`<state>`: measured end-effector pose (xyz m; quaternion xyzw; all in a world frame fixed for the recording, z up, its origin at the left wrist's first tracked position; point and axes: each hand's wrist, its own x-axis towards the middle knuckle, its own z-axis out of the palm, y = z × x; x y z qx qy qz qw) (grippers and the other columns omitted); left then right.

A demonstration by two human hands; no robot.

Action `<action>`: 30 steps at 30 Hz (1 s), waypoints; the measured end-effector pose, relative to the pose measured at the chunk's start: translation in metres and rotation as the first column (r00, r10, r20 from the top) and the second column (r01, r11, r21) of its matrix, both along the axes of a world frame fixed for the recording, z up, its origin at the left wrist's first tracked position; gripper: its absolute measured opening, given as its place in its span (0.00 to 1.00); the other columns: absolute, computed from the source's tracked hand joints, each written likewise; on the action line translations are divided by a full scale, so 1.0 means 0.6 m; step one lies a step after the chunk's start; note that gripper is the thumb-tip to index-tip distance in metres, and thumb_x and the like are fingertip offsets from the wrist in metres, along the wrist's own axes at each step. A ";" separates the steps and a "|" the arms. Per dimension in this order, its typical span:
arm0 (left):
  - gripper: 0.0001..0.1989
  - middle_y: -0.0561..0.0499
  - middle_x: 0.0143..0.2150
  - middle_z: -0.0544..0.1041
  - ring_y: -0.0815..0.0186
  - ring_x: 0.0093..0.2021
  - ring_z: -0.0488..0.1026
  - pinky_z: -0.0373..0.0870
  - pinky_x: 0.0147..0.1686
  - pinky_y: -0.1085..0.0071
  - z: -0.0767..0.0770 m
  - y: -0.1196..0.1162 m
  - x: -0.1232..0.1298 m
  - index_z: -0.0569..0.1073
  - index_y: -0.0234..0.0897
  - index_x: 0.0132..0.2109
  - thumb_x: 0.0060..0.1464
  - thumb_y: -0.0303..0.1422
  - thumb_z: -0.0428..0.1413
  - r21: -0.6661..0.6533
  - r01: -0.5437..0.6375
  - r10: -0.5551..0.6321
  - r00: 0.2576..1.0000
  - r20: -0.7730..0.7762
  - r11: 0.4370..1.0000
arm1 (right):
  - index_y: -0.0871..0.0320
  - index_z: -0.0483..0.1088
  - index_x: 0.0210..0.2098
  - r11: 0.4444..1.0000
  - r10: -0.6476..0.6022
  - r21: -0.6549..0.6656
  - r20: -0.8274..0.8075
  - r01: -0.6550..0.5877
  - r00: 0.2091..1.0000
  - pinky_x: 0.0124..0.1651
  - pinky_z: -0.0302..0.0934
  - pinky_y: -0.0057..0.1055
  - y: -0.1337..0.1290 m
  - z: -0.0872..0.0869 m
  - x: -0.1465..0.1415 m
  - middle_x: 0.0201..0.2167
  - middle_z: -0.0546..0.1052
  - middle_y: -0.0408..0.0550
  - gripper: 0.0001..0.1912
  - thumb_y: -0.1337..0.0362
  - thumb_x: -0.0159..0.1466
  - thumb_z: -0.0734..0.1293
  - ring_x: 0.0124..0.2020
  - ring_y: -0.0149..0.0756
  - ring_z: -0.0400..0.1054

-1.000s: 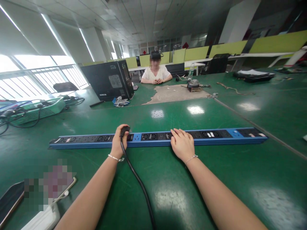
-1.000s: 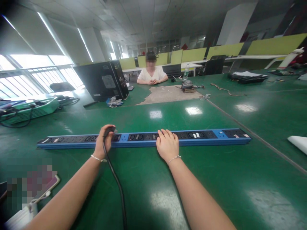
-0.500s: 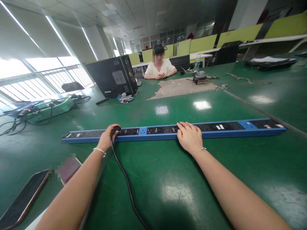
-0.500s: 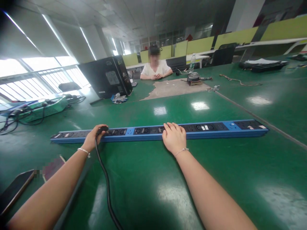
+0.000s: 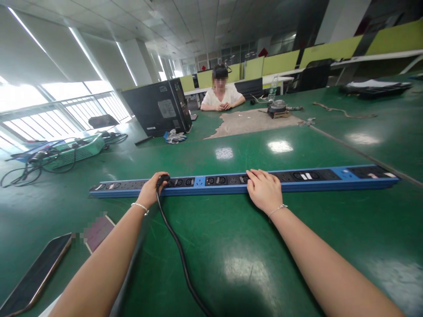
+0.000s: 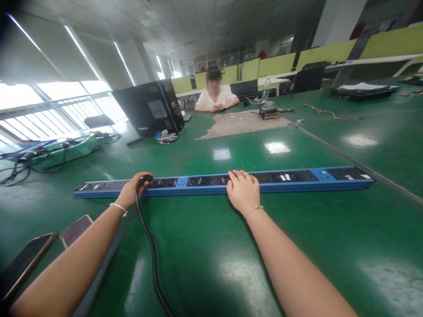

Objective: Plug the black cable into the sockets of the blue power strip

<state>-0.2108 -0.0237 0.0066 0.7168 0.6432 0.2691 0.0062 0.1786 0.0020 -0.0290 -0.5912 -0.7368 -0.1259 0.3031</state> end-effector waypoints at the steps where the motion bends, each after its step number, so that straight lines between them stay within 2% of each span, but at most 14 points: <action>1: 0.20 0.46 0.43 0.75 0.61 0.38 0.74 0.69 0.40 0.64 -0.001 -0.001 0.000 0.65 0.39 0.51 0.55 0.44 0.45 0.004 -0.011 0.011 1.000 0.001 1.000 | 0.53 0.69 0.50 1.000 -0.001 0.000 -0.003 0.001 1.000 0.54 0.46 0.39 0.000 -0.001 0.000 0.50 0.72 0.45 0.19 0.63 0.63 0.55 0.53 0.39 0.60; 3: 0.20 0.45 0.43 0.75 0.61 0.39 0.74 0.69 0.40 0.63 -0.004 -0.002 -0.001 0.64 0.39 0.51 0.55 0.43 0.45 0.015 -0.013 0.013 1.000 -0.002 1.000 | 0.53 0.69 0.50 1.000 -0.001 -0.006 -0.005 0.001 1.000 0.54 0.46 0.39 0.000 -0.001 0.000 0.50 0.72 0.45 0.19 0.63 0.63 0.56 0.53 0.40 0.60; 7: 0.19 0.44 0.45 0.74 0.61 0.43 0.72 0.67 0.45 0.62 -0.009 -0.003 -0.004 0.66 0.38 0.50 0.56 0.43 0.45 0.015 0.060 -0.059 0.998 -0.030 0.998 | 0.53 0.69 0.50 1.000 -0.003 -0.018 -0.009 0.003 1.000 0.53 0.46 0.39 0.000 0.000 -0.001 0.50 0.72 0.45 0.19 0.63 0.63 0.55 0.53 0.40 0.59; 12: 0.20 0.44 0.46 0.74 0.60 0.45 0.70 0.66 0.46 0.62 -0.010 -0.002 -0.003 0.67 0.38 0.50 0.56 0.43 0.45 -0.009 0.084 -0.085 0.990 -0.113 0.996 | 0.54 0.69 0.50 1.000 0.001 -0.025 -0.002 -0.001 1.000 0.53 0.46 0.38 -0.001 0.002 0.000 0.51 0.72 0.45 0.19 0.63 0.63 0.55 0.53 0.40 0.59; 19: 0.21 0.47 0.39 0.76 0.61 0.37 0.74 0.69 0.38 0.67 -0.018 -0.007 0.001 0.66 0.40 0.52 0.56 0.45 0.43 -0.018 0.001 -0.004 0.984 -0.175 1.000 | 0.54 0.69 0.50 1.000 -0.001 -0.023 -0.007 0.001 1.000 0.54 0.46 0.39 -0.001 0.002 -0.002 0.51 0.72 0.45 0.19 0.63 0.63 0.55 0.53 0.40 0.60; 24: 0.22 0.47 0.40 0.77 0.59 0.38 0.74 0.69 0.37 0.67 -0.007 -0.009 0.004 0.66 0.43 0.52 0.56 0.47 0.43 -0.050 -0.021 0.007 0.962 -0.272 0.999 | 0.54 0.69 0.51 1.000 -0.004 -0.020 0.007 0.004 1.000 0.54 0.46 0.38 -0.003 0.001 -0.002 0.51 0.72 0.45 0.19 0.63 0.63 0.55 0.54 0.39 0.59; 30: 0.20 0.50 0.37 0.79 0.60 0.34 0.75 0.69 0.33 0.68 0.002 -0.011 0.012 0.68 0.48 0.51 0.56 0.47 0.44 0.007 -0.082 0.078 0.919 -0.385 0.997 | 0.52 0.68 0.51 0.999 -0.008 -0.031 0.008 0.008 1.000 0.54 0.47 0.39 -0.003 0.002 -0.002 0.51 0.72 0.45 0.20 0.63 0.63 0.55 0.54 0.39 0.59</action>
